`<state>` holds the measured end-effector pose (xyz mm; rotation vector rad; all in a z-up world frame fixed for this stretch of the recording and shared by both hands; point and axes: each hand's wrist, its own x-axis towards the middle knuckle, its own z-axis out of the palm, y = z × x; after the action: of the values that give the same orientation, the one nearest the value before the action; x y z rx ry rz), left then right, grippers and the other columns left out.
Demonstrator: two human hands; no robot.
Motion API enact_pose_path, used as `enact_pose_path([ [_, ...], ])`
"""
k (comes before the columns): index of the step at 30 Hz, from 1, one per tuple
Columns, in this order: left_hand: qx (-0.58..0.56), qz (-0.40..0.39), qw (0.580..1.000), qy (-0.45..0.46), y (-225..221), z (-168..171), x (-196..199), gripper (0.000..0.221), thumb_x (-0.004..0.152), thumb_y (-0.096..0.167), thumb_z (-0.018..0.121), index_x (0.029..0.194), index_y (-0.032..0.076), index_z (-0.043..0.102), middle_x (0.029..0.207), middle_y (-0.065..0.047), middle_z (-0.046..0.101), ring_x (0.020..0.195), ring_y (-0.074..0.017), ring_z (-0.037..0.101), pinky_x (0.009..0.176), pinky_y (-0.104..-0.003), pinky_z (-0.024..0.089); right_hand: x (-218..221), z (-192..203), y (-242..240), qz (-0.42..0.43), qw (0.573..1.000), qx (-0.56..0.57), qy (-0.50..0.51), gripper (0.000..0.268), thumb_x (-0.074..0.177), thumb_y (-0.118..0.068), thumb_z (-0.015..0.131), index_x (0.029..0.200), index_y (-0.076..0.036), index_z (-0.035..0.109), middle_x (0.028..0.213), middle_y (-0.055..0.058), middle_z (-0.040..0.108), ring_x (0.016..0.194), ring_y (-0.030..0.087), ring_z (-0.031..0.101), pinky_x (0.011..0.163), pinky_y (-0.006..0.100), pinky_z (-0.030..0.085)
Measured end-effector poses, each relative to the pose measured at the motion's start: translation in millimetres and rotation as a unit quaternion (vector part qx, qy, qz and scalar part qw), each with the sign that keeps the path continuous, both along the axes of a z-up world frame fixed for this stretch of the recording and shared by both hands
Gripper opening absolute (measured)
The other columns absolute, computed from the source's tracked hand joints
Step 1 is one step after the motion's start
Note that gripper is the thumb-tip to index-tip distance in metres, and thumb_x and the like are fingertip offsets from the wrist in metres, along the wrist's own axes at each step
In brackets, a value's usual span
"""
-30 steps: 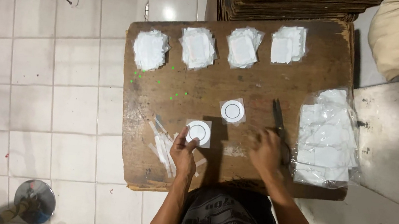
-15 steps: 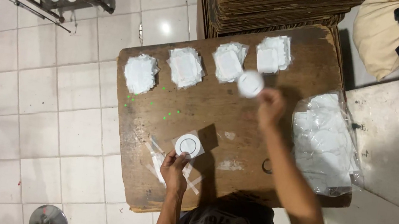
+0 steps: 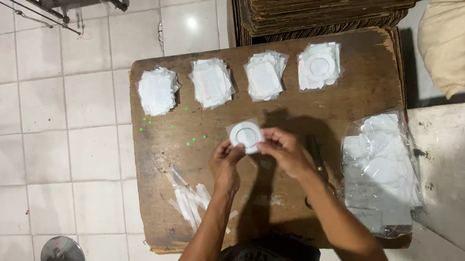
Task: Cutting sheets of white material into smaller individual pieces using scissors on a wooden table.
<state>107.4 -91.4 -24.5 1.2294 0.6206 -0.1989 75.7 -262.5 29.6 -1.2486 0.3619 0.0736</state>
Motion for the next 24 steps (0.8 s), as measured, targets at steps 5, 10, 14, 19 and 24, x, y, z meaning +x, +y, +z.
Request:
enact_pose_path([
  [5, -0.034, -0.049, 0.998, -0.031, -21, 39, 21, 0.057, 0.079, -0.003, 0.079, 0.133, 0.003, 0.061, 0.102, -0.011, 0.074, 0.087, -0.0197, 0.073, 0.078, -0.032, 0.062, 59, 22, -12, -0.182, 0.969, -0.166, 0.033, 0.009, 0.079, -0.012, 0.078, 0.074, -0.011, 0.071, 0.058, 0.004, 0.061, 0.059, 0.012, 0.058, 0.062, 0.024, 0.046],
  [10, -0.038, -0.038, 0.999, -0.008, 1, 44, 8, 0.062, 0.083, -0.001, 0.074, 0.141, 0.002, 0.053, 0.109, -0.015, 0.072, 0.093, -0.0219, 0.073, 0.083, -0.034, 0.061, 142, -106, -60, -0.231, 0.961, -0.146, 0.046, 0.011, 0.081, -0.010, 0.078, 0.088, -0.005, 0.072, 0.069, 0.007, 0.064, 0.065, 0.016, 0.069, 0.058, 0.027, 0.060],
  [14, -0.009, -0.026, 0.999, 0.032, 38, 23, -20, 0.062, 0.081, -0.001, 0.074, 0.140, -0.001, 0.054, 0.105, -0.016, 0.072, 0.090, -0.0252, 0.073, 0.082, -0.039, 0.060, 121, -131, -50, -0.148, 0.888, -0.408, 0.155, 0.054, 0.083, -0.041, 0.080, 0.129, -0.019, 0.063, 0.117, 0.005, 0.071, 0.109, 0.029, 0.069, 0.090, 0.042, 0.056],
  [19, -0.006, -0.016, 0.996, 0.086, 91, -5, -68, 0.057, 0.079, -0.007, 0.072, 0.134, -0.004, 0.057, 0.105, -0.023, 0.072, 0.086, -0.0316, 0.074, 0.085, -0.046, 0.061, -52, -80, 13, -0.201, 0.869, -0.451, -0.034, 0.020, 0.088, -0.022, 0.078, 0.101, -0.012, 0.067, 0.079, 0.016, 0.067, 0.076, 0.037, 0.069, 0.065, 0.046, 0.053],
  [24, 0.012, -0.050, 0.996, 0.071, 114, -5, -100, 0.051, 0.081, -0.003, 0.071, 0.131, 0.000, 0.061, 0.104, -0.019, 0.074, 0.086, -0.0286, 0.075, 0.080, -0.041, 0.062, -266, -111, 24, -0.206, 0.817, -0.535, 0.059, 0.037, 0.064, -0.013, 0.087, 0.097, -0.029, 0.080, 0.085, -0.008, 0.076, 0.081, 0.017, 0.073, 0.077, 0.029, 0.060],
])
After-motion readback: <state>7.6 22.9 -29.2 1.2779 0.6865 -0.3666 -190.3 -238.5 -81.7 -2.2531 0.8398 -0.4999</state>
